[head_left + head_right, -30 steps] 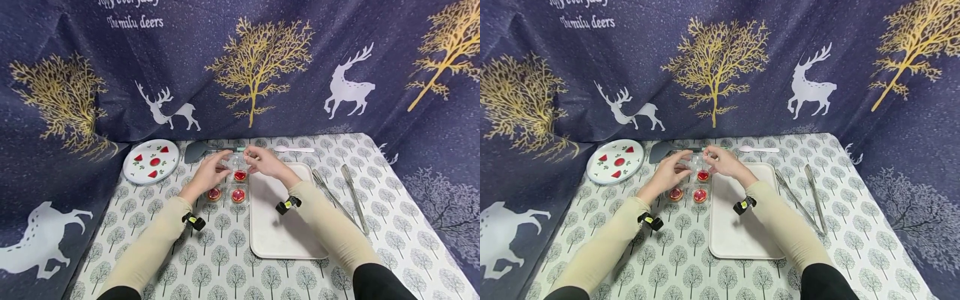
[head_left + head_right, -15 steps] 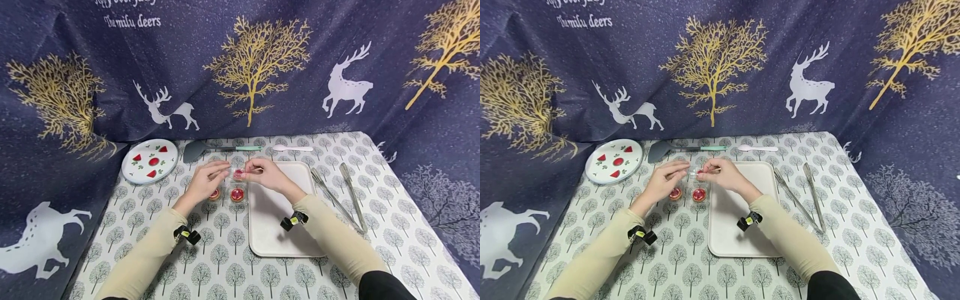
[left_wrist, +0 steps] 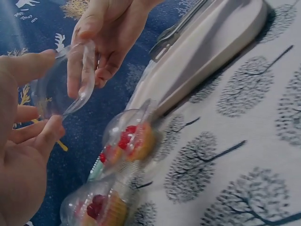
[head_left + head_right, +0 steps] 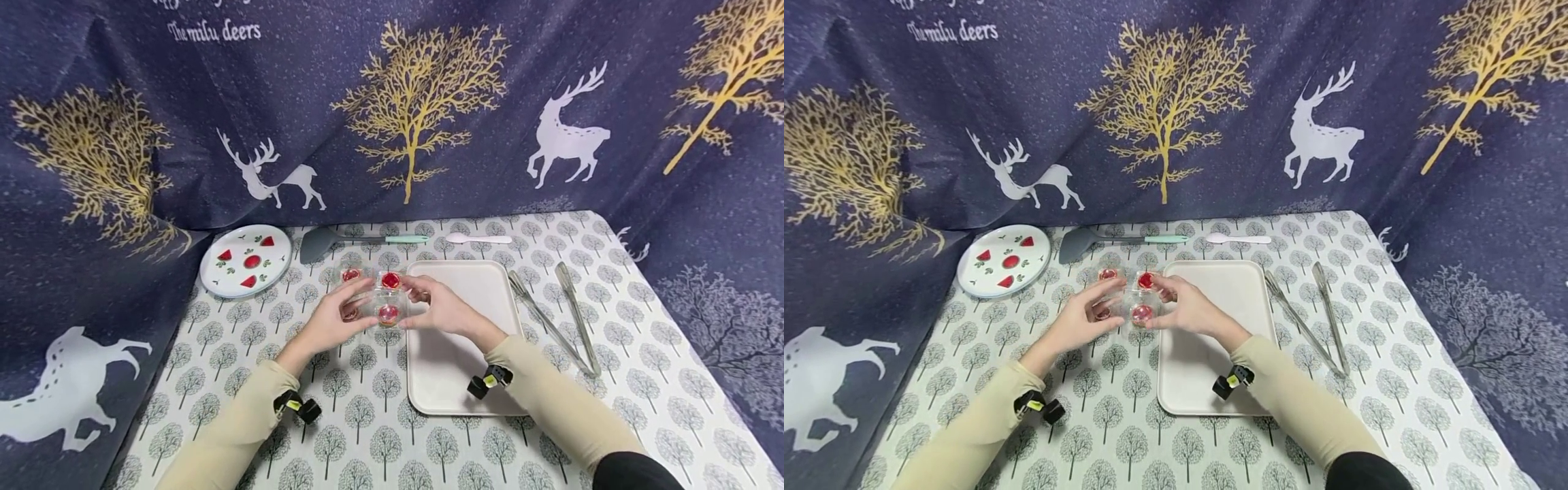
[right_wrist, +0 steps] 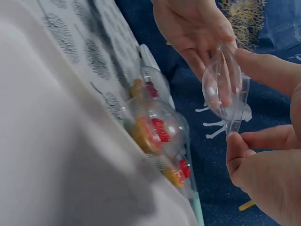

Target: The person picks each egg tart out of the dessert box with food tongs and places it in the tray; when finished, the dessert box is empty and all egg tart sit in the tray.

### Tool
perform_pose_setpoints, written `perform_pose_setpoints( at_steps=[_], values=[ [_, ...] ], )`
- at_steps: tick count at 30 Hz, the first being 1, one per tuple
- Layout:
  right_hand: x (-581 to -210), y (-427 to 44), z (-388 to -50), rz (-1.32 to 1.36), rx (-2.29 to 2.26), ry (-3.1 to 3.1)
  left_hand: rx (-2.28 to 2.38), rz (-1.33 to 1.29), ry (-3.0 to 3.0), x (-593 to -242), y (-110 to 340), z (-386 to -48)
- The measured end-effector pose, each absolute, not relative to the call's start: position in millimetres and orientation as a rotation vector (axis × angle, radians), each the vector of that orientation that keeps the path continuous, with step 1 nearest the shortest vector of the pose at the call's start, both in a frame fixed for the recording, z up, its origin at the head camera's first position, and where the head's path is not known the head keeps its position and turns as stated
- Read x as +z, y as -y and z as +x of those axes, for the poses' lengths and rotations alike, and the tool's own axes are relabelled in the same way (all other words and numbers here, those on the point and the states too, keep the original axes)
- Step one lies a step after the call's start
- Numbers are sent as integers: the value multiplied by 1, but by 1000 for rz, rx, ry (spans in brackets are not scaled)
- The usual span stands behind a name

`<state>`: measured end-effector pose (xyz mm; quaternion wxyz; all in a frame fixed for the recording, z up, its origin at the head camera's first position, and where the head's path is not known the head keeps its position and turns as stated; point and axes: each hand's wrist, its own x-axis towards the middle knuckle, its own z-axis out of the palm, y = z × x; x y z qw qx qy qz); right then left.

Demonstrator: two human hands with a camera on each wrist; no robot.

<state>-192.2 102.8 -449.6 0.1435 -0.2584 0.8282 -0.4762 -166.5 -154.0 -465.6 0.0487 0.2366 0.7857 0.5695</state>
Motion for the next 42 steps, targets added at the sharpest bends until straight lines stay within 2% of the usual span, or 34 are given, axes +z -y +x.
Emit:
perform_pose_setpoints(
  at_steps=[10,16,21,42],
  values=[
    [-457,-100,-171,-857,-1162,-2453,1177,745,-2633,-467,159,-149],
    [-461,-95,-160,-969,-1005,-2495,956,871,-2631,-468,158,-143],
    [-465,-91,-153,-994,-959,-2481,866,931,-2619,-470,157,-138],
    [-481,-84,-137,-1060,-784,-2582,702,903,-2634,-480,153,-126]
  ],
)
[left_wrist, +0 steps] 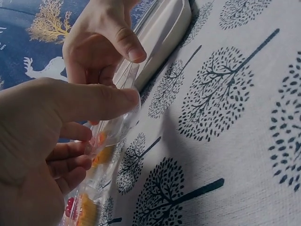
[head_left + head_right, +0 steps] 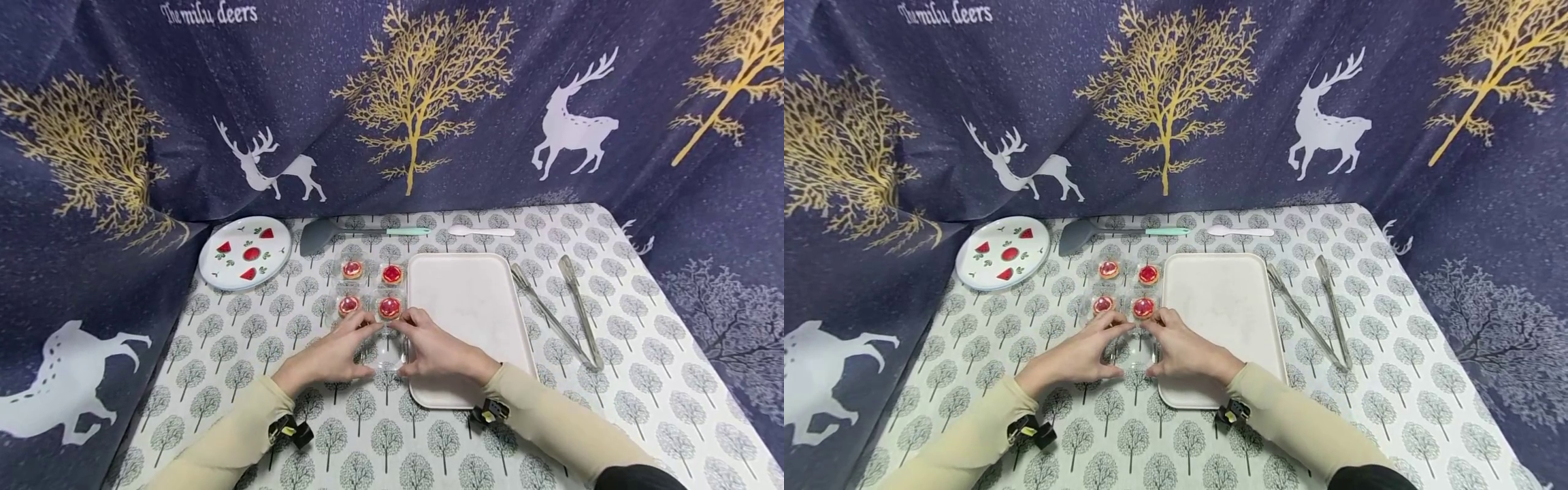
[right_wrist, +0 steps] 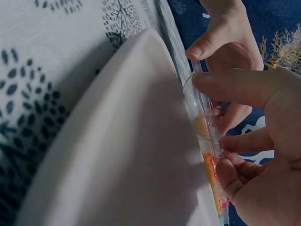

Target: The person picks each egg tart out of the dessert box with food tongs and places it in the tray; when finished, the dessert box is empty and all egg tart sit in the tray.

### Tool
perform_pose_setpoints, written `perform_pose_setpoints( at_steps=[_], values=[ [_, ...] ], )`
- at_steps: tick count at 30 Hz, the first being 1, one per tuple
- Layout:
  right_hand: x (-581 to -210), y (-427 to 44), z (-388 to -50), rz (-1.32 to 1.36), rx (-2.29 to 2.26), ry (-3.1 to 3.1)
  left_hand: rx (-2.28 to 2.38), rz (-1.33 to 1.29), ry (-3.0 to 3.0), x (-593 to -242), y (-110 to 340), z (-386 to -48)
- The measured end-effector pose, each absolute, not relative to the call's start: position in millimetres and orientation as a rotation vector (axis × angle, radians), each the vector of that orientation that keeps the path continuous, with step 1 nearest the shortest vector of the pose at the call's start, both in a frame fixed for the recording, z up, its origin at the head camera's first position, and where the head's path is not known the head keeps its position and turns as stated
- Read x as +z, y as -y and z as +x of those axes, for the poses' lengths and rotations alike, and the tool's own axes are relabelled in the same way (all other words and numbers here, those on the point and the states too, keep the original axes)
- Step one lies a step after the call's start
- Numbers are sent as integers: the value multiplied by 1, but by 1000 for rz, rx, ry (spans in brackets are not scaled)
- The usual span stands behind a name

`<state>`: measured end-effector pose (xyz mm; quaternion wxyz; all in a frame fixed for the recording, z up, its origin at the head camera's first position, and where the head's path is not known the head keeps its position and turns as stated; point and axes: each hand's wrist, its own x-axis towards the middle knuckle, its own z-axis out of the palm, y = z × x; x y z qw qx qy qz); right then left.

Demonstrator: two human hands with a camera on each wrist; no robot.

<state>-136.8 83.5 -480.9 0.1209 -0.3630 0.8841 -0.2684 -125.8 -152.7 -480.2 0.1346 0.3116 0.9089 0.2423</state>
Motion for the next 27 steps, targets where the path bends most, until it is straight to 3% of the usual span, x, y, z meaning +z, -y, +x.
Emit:
perform_pose_setpoints(
  at_steps=[27],
  values=[
    [-491,-86,-133,-1181,-689,-2698,603,898,-2708,-480,147,-121]
  ],
)
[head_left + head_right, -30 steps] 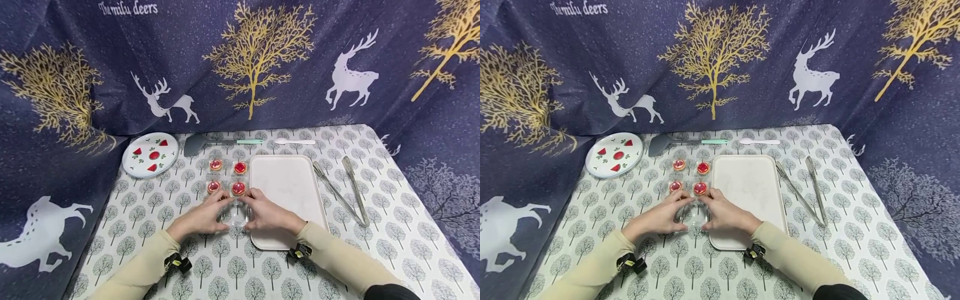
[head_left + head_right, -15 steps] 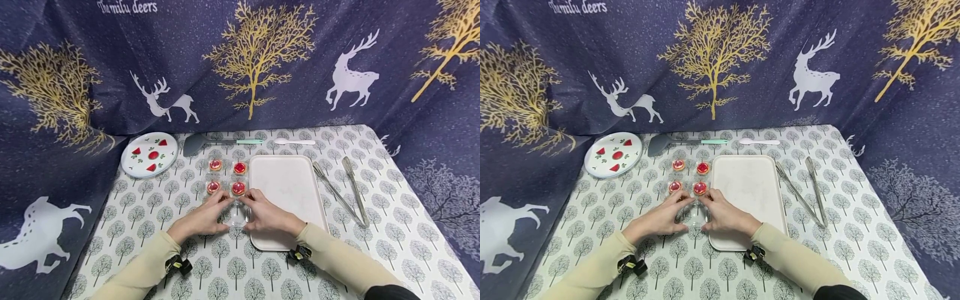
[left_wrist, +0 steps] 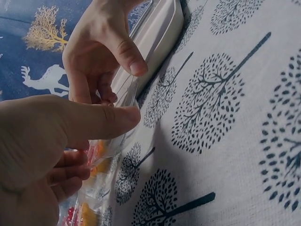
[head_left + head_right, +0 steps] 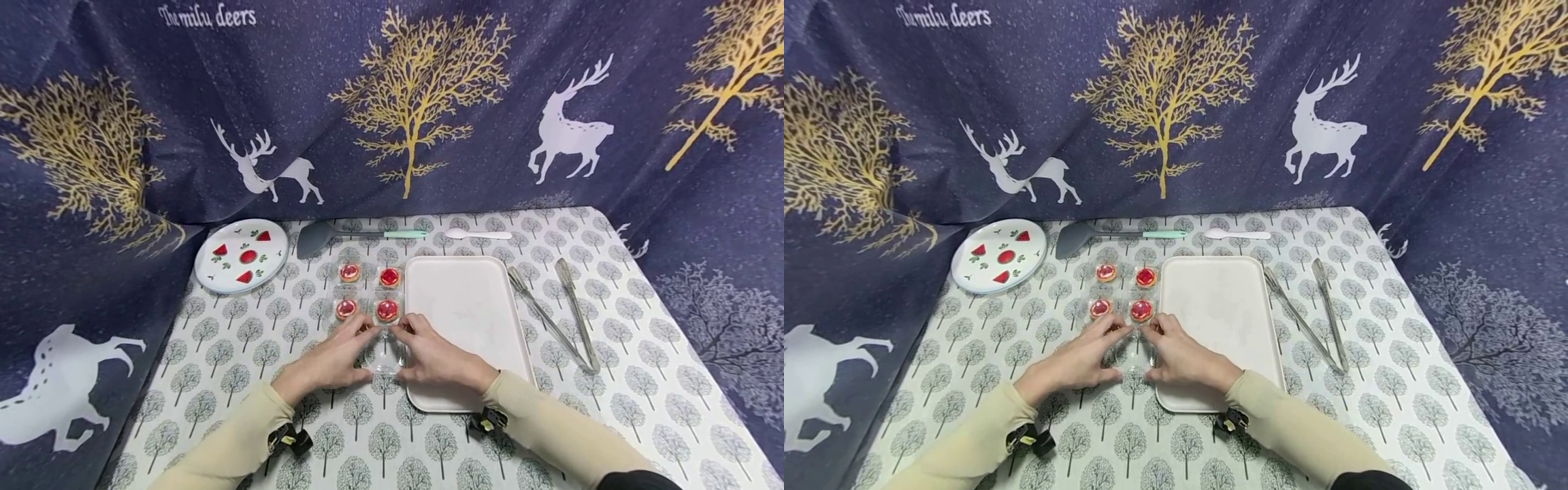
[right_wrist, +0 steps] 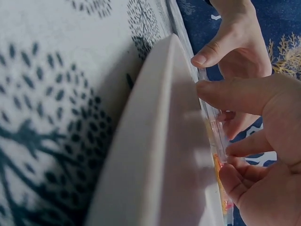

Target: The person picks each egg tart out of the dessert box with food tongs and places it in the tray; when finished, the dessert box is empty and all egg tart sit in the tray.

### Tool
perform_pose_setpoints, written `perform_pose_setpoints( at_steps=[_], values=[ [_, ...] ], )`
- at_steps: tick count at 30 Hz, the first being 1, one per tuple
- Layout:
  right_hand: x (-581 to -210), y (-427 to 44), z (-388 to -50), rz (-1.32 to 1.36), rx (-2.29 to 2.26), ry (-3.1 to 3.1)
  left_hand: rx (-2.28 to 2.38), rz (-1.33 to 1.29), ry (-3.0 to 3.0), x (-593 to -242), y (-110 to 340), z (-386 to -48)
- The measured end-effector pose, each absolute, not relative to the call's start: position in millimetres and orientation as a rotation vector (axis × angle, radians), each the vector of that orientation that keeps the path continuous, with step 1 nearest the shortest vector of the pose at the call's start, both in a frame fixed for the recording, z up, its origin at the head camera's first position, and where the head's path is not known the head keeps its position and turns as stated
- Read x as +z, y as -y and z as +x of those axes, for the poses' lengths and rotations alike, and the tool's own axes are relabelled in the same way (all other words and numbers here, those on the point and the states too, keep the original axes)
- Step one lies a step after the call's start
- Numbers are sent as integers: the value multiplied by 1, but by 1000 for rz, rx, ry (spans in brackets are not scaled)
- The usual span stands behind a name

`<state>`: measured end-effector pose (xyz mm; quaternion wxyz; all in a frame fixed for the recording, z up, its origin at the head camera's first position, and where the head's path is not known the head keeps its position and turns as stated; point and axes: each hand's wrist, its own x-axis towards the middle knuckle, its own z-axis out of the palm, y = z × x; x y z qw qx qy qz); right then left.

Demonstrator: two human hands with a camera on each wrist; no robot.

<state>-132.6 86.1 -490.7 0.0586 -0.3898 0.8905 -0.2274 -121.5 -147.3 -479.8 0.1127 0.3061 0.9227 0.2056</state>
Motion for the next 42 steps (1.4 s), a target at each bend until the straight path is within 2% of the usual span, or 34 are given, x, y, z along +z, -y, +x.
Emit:
perform_pose_setpoints(
  at_steps=[5,10,20,26,42],
  values=[
    [-491,-88,-128,-1179,-727,-2709,554,892,-2734,-478,146,-115],
    [-486,-94,-130,-1060,-793,-2661,547,914,-2739,-478,145,-111],
    [-472,-98,-161,-848,-950,-2736,589,965,-2724,-473,146,-115],
    [-470,-94,-174,-720,-1023,-2756,606,982,-2793,-476,149,-125],
    [-477,-84,-199,-615,-1037,-2726,571,966,-2911,-471,153,-169]
  ],
)
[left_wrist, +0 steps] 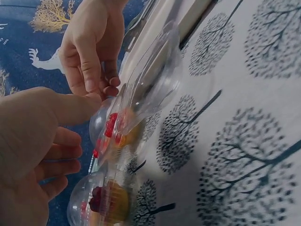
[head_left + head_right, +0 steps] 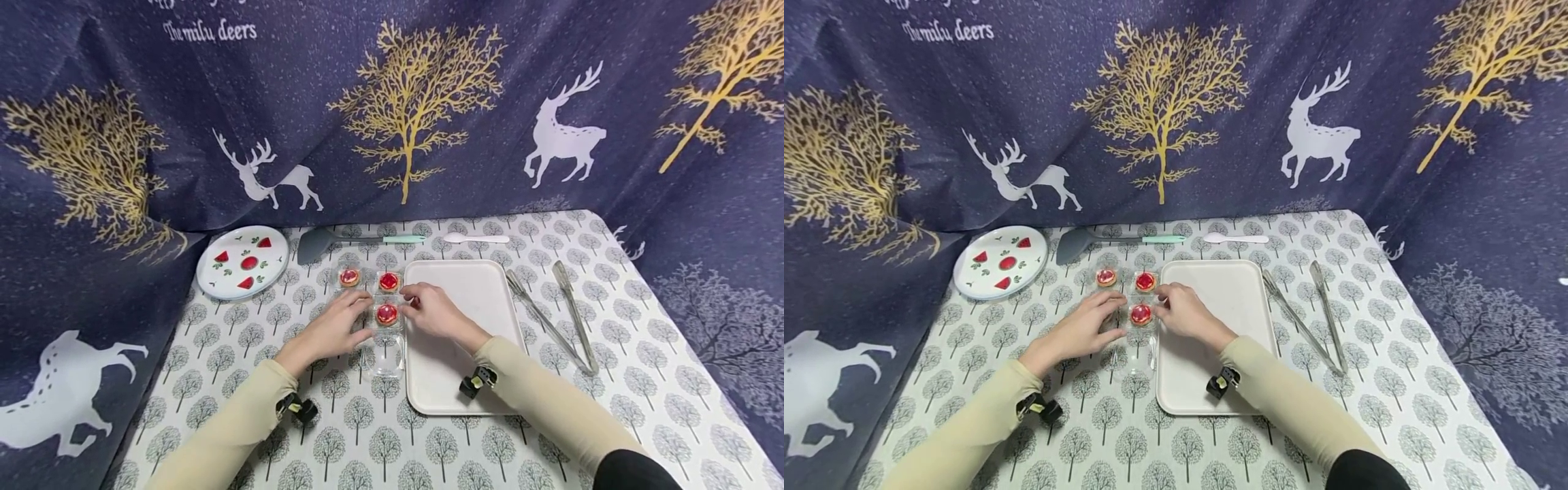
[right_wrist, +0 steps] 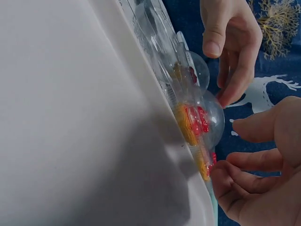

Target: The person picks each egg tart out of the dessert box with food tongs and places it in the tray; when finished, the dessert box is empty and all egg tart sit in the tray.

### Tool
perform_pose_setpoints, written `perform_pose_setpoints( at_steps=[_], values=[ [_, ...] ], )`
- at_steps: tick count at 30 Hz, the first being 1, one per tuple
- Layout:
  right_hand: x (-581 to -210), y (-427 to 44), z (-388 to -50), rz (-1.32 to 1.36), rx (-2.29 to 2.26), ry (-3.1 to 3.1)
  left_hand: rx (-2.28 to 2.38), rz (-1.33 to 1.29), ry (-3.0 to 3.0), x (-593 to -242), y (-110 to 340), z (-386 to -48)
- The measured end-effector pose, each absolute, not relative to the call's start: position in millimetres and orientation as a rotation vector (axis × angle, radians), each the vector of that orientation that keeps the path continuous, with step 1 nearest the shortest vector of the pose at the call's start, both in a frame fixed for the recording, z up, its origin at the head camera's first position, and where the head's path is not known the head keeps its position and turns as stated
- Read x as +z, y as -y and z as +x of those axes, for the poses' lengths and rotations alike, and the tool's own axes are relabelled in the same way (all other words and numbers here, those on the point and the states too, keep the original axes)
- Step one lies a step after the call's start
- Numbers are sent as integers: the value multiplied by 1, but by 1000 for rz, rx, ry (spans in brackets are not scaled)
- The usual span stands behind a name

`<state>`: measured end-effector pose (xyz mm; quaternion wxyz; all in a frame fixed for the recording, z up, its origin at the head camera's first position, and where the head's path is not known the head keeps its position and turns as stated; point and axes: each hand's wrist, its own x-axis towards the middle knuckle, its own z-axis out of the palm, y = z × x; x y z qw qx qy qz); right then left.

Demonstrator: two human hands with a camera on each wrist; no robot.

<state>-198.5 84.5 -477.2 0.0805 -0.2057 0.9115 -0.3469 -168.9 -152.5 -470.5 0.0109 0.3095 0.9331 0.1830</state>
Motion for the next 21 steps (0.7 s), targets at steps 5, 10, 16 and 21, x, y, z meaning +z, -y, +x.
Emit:
perform_pose_setpoints(
  at_steps=[5,10,16,21],
  values=[
    [-478,-85,-204,-553,-1043,-2688,566,956,-2895,-469,149,-177],
    [-478,-87,-208,-528,-1060,-2657,551,938,-2878,-468,146,-182],
    [-481,-88,-212,-482,-1043,-2651,512,931,-2865,-470,143,-188],
    [-482,-87,-216,-458,-1055,-2627,488,909,-2849,-472,142,-193]
  ],
)
